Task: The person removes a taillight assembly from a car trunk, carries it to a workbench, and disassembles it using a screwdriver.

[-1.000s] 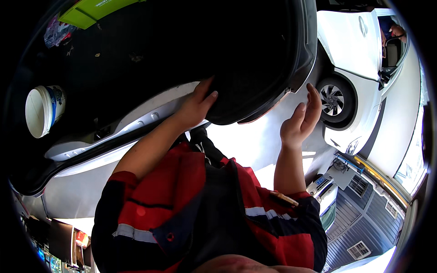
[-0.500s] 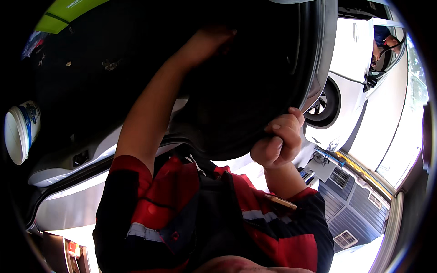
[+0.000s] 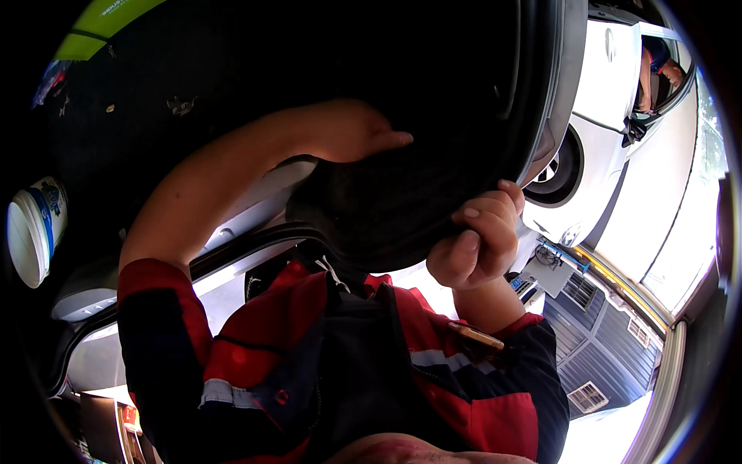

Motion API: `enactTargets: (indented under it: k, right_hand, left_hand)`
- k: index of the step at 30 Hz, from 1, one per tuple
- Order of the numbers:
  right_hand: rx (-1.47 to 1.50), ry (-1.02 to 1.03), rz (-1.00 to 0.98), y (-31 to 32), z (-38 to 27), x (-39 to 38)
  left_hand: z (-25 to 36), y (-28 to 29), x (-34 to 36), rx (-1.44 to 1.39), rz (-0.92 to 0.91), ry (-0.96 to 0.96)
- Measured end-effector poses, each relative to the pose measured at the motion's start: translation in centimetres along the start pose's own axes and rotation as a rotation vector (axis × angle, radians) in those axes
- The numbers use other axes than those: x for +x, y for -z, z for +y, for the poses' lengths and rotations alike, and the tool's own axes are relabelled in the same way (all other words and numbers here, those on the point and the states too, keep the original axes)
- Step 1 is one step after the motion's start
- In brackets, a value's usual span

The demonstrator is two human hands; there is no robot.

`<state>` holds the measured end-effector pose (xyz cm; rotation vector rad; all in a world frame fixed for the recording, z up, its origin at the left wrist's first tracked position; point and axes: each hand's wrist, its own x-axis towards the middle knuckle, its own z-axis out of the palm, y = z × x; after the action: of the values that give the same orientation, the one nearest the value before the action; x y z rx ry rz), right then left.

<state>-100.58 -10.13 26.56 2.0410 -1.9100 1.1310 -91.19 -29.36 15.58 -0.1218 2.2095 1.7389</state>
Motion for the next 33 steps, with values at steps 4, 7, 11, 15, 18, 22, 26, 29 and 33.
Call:
enactTargets:
  k: [4, 7, 11, 15, 18, 22, 26, 29, 33]
  right_hand:
    - [-0.005, -0.018, -0.001, -0.1, -0.1, 0.1]
    - [-0.007, -0.018, -0.011, -0.1, -0.3, 0.3]
    - [-0.019, -0.031, -0.02, -0.1, -0.2, 0.1]
    - [-0.02, -0.026, -0.017, 0.0, -0.1, 0.0]
    - [-0.017, -0.026, -0.02, -0.1, -0.1, 0.0]
    - [-0.014, -0.029, -0.013, -0.1, -0.1, 0.1]
    - [-0.019, -0.039, -0.068, 0.2, -0.1, 0.1]
    - [-0.024, -0.025, -0.055, 0.1, 0.1, 0.2]
    - [-0.027, -0.031, -0.057, 0.0, -0.1, 0.1]
  left_hand:
    - [-1.1, -0.3, -0.2, -0.108, 0.044, -0.047]
    - [-1.7, -1.1, 0.0, -0.089, 0.12, -0.154]
    - [0.2, -0.3, 0.7, 0.071, 0.026, 0.071]
    - [-0.4, -1.1, 0.7, 0.016, 0.032, 0.168]
    - [-3.5, -2.7, 0.2, -0.485, 0.228, -0.148]
    - [-2.9, -1.3, -0.7, -0.28, 0.139, -0.217]
    - [-1.2, -1.5, -0.1, -0.116, 0.142, 0.078]
    - [0.3, -1.0, -0.2, -0.271, 0.091, 0.243]
    - [-2.3, -3.1, -0.3, -0.635, 0.307, 0.171]
